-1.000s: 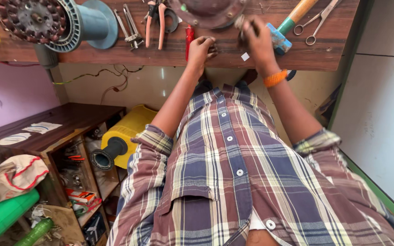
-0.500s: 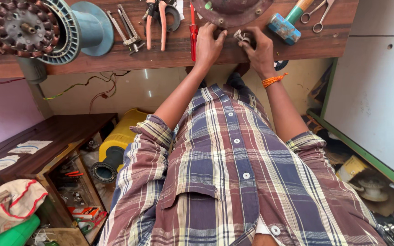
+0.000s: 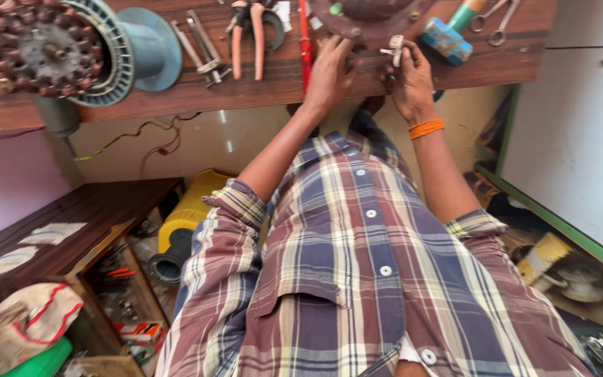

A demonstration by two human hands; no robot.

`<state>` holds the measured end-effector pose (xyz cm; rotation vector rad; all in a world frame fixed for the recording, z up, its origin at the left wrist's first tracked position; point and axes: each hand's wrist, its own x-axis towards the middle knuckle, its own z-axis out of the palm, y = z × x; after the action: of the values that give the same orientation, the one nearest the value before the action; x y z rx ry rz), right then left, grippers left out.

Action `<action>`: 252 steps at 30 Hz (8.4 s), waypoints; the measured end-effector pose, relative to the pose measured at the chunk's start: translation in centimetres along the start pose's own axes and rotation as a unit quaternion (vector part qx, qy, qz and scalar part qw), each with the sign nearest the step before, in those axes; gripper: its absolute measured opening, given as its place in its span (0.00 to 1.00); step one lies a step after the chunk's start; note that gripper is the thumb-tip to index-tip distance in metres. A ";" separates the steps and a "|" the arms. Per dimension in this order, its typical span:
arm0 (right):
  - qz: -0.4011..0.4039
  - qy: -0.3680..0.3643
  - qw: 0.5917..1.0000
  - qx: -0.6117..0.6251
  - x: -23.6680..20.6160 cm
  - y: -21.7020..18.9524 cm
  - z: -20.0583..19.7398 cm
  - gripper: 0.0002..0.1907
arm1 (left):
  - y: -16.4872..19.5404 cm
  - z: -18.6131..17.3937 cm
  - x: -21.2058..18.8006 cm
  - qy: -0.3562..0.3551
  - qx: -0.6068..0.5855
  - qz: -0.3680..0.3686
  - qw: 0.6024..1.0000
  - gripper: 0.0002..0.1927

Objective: The person works at a cluttered repair workbench, using pliers on a pump/motor housing, then retrieves a white terminal block and small metal parts from a storage box. They strip and seat wires into the terminal block and tighten its screws with a green-handled screwdriver, turning the block over to work on both sides.

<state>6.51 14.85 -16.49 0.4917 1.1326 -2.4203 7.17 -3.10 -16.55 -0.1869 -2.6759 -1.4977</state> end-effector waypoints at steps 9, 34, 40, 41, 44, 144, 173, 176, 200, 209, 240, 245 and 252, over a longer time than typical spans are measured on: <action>0.109 -0.101 0.988 0.035 0.4 0.8 0.6 0.12 | -0.3 1.2 0.8 -0.095 -0.426 -0.286 0.853 0.18; -0.151 -0.042 0.900 -0.406 0.4 -0.1 -3.9 0.06 | -1.7 -2.1 -1.2 0.127 -0.038 -0.092 0.987 0.14; -0.266 -0.104 0.793 -0.538 1.3 0.4 -2.7 0.03 | -2.9 -5.7 -5.3 0.194 -0.341 -0.251 0.885 0.11; -0.247 -0.114 0.794 -0.544 1.4 0.6 -2.3 0.03 | -3.1 -6.1 -6.0 0.212 -0.368 -0.262 0.867 0.11; -0.247 -0.169 0.759 -0.578 1.5 1.3 -1.5 0.05 | -3.6 -6.9 -8.2 0.241 -0.470 -0.269 0.806 0.11; -0.204 -0.281 0.808 -0.476 -7.3 -5.2 12.2 0.05 | 2.9 -7.6 -8.5 0.100 -0.450 -0.002 0.887 0.13; -0.042 -0.087 0.922 -0.374 -3.0 -1.9 -0.6 0.04 | 3.4 -10.5 -9.1 0.161 -0.083 -0.035 0.983 0.20; -0.029 -0.164 0.884 -0.438 -5.0 -3.4 2.6 0.05 | 4.0 -10.4 -9.1 0.144 -0.109 -0.043 0.983 0.19; -0.112 -0.245 0.861 -0.431 -7.4 -3.3 8.8 0.04 | 3.9 -9.5 -10.6 0.057 -0.352 -0.096 0.929 0.18; -0.180 -0.280 0.814 -0.477 -7.7 -3.2 9.6 0.05 | 4.9 -9.7 -10.5 0.049 -0.320 -0.042 0.945 0.18; -0.139 -0.252 0.848 -0.445 -6.2 -2.2 12.5 0.08 | 5.6 -8.1 -9.7 0.181 -0.390 -0.110 0.896 0.17; -0.119 -0.264 0.903 -0.318 -6.3 -2.4 7.2 0.08 | 0.8 -10.6 -11.0 0.195 -0.382 -0.163 0.889 0.18; -0.091 -0.129 0.973 -0.168 -6.2 -0.6 -2.5 0.13 | -4.8 -8.9 -13.5 0.236 -0.299 -0.234 0.895 0.10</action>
<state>11.80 18.53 -14.58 -0.0356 1.4815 -2.2844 19.84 -14.09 -17.54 0.7492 -1.8854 -2.1191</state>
